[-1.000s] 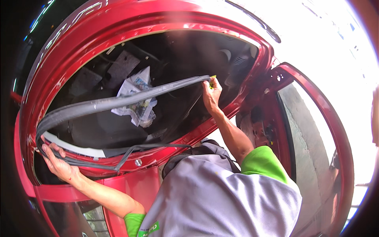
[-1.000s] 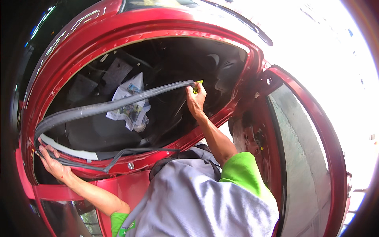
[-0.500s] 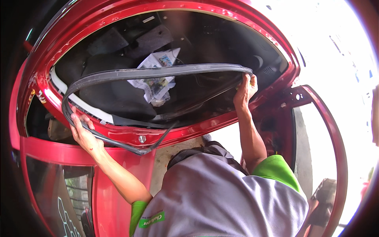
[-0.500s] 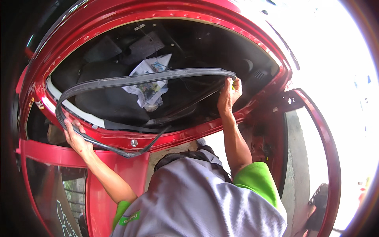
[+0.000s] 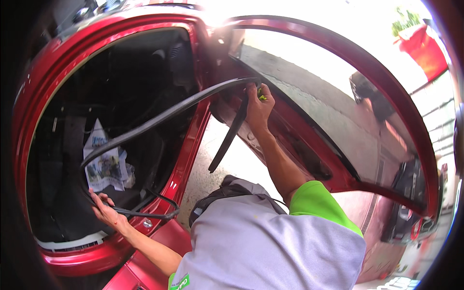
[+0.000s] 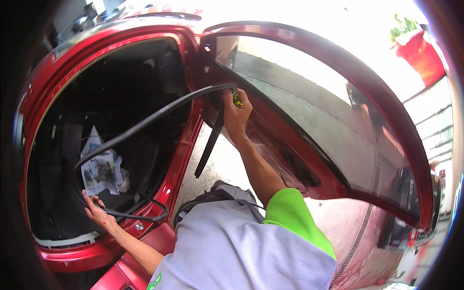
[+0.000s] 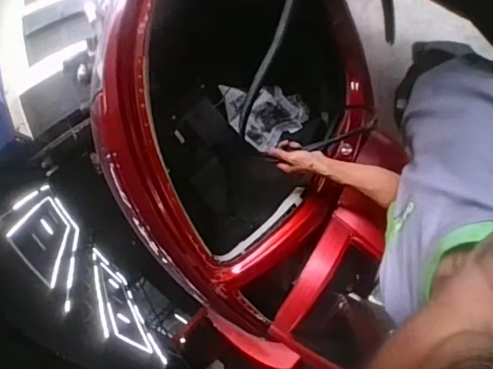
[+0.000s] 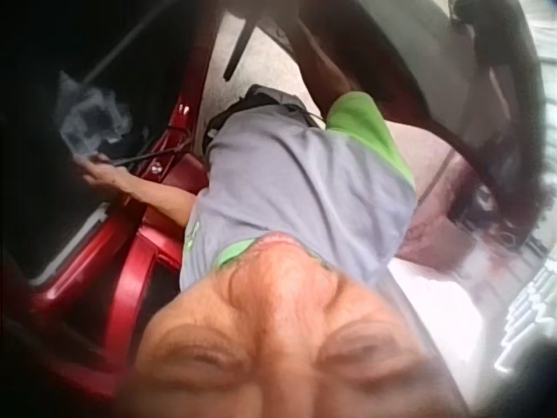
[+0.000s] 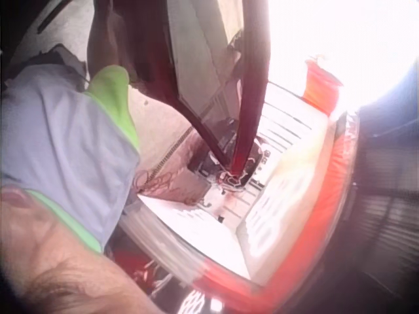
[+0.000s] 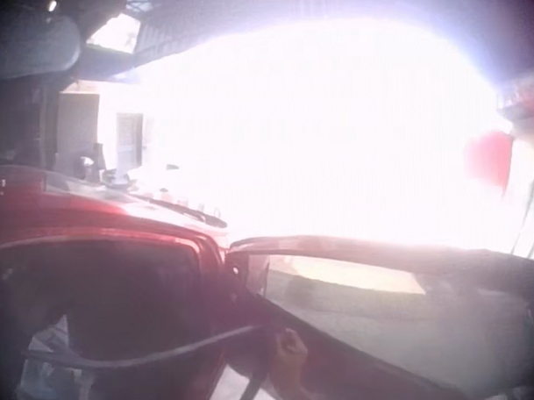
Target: The person removes a yellow zip tie from a black rubber weather stripping seal and straightens it. They then fit the seal into the door frame of a red car, pressing it into place along the top and side edges. The person repeats this process for another door, handling the rubber seal and ensuring it is properly seated in the frame.
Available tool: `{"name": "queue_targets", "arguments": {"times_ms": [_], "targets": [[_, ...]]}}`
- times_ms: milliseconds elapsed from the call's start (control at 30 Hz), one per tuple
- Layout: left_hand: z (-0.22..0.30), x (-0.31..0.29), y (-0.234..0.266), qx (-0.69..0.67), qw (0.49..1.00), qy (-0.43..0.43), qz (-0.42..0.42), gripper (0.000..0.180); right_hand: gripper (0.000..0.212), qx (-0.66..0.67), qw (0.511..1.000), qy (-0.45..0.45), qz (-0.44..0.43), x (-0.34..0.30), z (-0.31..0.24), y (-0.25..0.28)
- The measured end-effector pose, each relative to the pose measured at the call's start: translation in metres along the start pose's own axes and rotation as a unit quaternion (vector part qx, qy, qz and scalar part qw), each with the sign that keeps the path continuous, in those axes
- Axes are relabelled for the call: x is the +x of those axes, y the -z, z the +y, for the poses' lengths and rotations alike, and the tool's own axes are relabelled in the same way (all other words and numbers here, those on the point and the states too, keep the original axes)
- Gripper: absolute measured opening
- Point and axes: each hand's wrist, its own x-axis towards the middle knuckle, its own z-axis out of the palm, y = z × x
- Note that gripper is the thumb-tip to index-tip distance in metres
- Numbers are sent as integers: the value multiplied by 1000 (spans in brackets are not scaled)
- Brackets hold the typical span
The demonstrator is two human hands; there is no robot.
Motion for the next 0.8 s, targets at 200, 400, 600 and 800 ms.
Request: {"name": "queue_targets", "arguments": {"times_ms": [200, 400, 600, 800], "targets": [[-1, -29, -10, 36, 996, 25, -76, 37, 23, 22, 999, 0, -22, -13, -52, 87], [-8, -77, -24, 70, 986, 33, -144, 37, 26, 40, 997, -32, -66, -51, -107, 184], [-59, -71, -48, 188, 942, -1, -278, 46, 52, -58, 980, -14, -190, -114, -203, 260], [-139, -133, -129, 183, 835, 86, -511, 38, 74, 45, 972, 48, -227, -188, -278, 328]]}}
